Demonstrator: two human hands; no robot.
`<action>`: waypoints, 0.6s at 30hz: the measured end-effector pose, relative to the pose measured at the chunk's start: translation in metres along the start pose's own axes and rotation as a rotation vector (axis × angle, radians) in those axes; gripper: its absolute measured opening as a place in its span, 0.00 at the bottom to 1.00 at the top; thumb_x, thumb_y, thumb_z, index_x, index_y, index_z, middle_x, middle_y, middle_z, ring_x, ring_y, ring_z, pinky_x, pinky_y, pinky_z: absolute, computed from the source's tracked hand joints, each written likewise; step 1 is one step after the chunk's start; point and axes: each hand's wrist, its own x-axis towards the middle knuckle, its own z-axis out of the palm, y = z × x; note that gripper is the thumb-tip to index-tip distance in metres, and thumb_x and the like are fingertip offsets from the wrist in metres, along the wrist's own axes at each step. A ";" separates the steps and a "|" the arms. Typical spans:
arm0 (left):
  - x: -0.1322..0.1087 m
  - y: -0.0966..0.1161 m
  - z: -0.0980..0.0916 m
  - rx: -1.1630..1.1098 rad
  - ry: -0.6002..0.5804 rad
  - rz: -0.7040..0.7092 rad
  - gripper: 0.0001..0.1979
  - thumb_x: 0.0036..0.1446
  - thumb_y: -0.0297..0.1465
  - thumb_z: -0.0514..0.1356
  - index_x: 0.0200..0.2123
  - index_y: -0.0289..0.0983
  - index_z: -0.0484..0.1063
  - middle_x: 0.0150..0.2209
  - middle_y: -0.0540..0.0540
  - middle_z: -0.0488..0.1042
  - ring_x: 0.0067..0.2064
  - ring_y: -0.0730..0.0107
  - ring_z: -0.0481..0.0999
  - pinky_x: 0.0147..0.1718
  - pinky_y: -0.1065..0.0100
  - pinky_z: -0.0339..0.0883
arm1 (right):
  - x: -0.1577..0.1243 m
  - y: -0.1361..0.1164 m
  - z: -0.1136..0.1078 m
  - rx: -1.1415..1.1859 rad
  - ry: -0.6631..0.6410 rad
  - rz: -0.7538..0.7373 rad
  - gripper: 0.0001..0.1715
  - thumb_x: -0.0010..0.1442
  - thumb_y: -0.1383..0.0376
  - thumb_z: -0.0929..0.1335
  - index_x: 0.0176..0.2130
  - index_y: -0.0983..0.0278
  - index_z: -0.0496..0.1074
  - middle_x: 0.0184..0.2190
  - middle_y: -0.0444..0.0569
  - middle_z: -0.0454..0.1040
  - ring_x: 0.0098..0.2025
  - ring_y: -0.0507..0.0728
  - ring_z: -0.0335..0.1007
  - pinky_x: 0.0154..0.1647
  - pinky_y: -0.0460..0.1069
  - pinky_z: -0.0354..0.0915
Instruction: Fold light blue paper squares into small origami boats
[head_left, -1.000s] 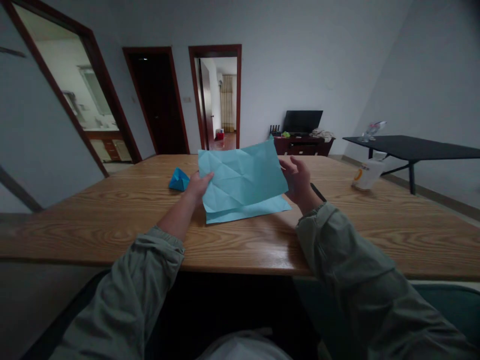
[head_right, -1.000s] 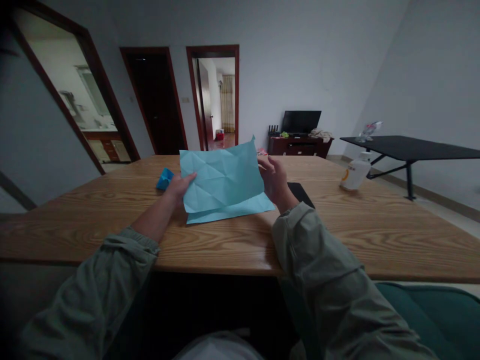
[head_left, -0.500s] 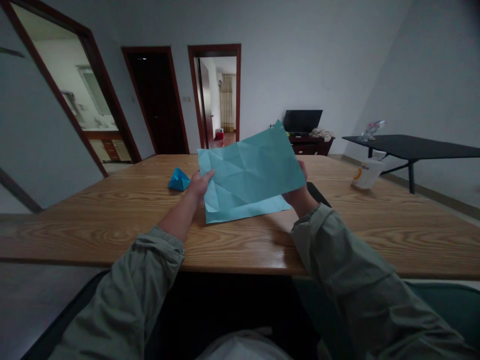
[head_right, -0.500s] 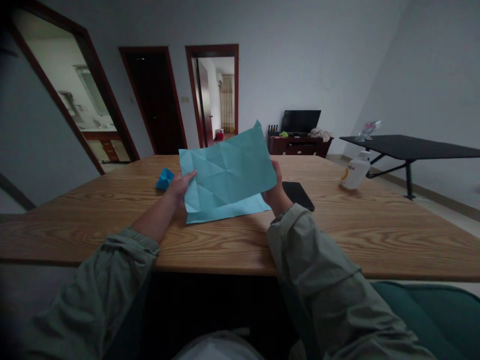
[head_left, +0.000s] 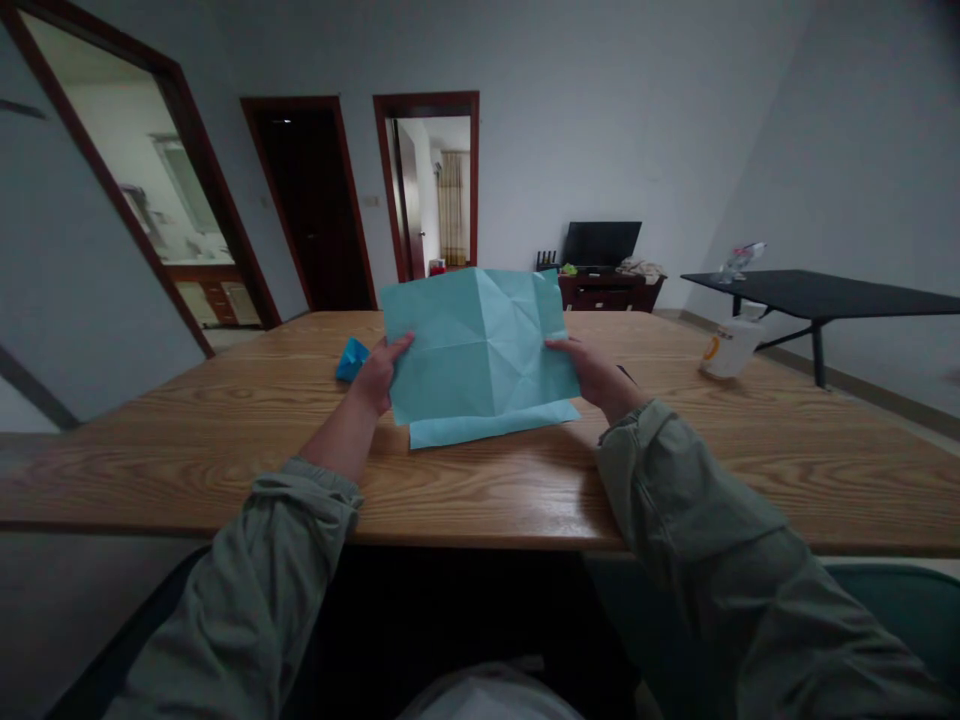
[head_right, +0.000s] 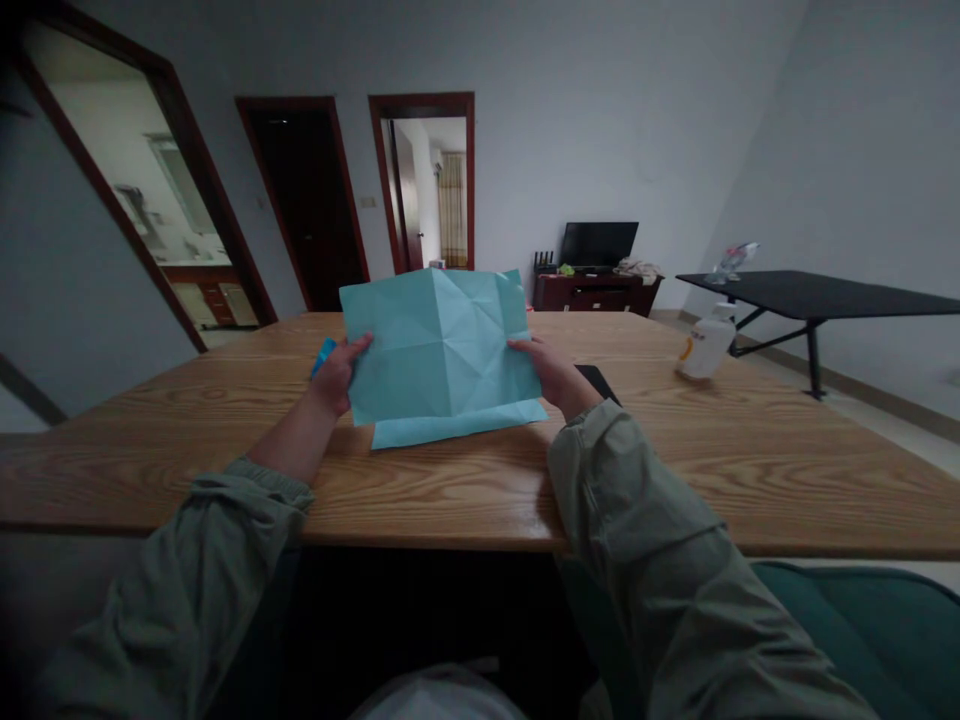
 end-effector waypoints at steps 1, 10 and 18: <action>0.000 0.000 0.000 -0.006 -0.008 -0.004 0.19 0.54 0.35 0.62 0.49 0.35 0.70 0.38 0.44 0.79 0.41 0.61 0.79 0.41 0.61 0.74 | 0.000 0.000 0.001 0.030 -0.008 0.014 0.13 0.55 0.65 0.67 0.42 0.63 0.74 0.33 0.48 0.80 0.34 0.59 0.76 0.37 0.53 0.73; 0.002 -0.007 0.019 0.009 -0.175 -0.066 0.16 0.52 0.38 0.65 0.42 0.37 0.72 0.36 0.47 0.77 0.34 0.67 0.76 0.38 0.64 0.71 | 0.000 0.017 0.037 0.106 -0.211 0.090 0.11 0.56 0.66 0.69 0.41 0.65 0.75 0.36 0.50 0.80 0.34 0.57 0.76 0.38 0.52 0.73; 0.001 -0.018 0.063 0.191 -0.227 0.060 0.20 0.47 0.43 0.67 0.39 0.36 0.72 0.36 0.46 0.76 0.39 0.66 0.75 0.38 0.67 0.66 | -0.009 0.018 0.085 0.053 -0.417 -0.100 0.16 0.51 0.57 0.74 0.39 0.61 0.77 0.32 0.46 0.79 0.34 0.54 0.74 0.36 0.47 0.68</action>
